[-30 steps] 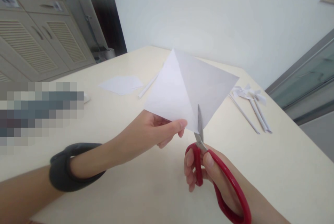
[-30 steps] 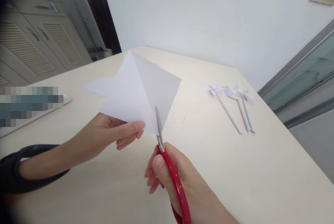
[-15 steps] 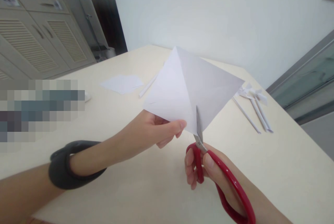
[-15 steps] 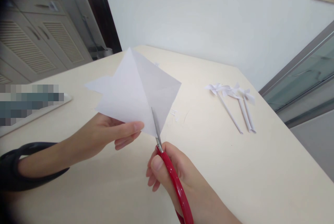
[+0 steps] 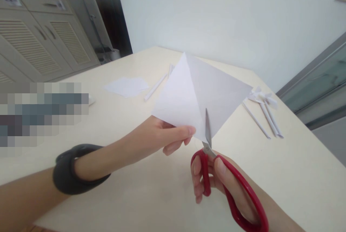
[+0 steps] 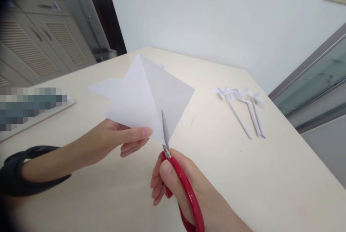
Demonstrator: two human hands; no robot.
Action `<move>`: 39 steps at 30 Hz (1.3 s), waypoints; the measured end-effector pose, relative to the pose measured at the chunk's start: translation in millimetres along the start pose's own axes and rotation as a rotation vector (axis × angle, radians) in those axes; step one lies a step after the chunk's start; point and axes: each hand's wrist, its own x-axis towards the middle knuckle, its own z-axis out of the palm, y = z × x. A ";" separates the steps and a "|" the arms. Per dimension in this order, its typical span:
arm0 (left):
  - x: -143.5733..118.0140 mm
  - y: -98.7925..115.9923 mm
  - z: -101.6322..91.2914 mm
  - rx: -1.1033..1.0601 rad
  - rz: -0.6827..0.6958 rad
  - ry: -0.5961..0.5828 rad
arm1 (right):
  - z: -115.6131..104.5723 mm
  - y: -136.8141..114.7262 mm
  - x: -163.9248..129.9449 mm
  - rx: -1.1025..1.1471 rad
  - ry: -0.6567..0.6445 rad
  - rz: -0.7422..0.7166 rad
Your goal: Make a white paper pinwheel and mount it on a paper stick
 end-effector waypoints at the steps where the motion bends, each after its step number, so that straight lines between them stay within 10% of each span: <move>1: 0.2 0.4 0.1 -0.001 0.006 -0.014 | 0.0 -1.6 0.5 0.007 0.005 0.007; 39: 0.8 0.4 -0.4 0.037 -0.070 -0.044 | 2.0 -2.1 1.9 0.057 0.025 0.029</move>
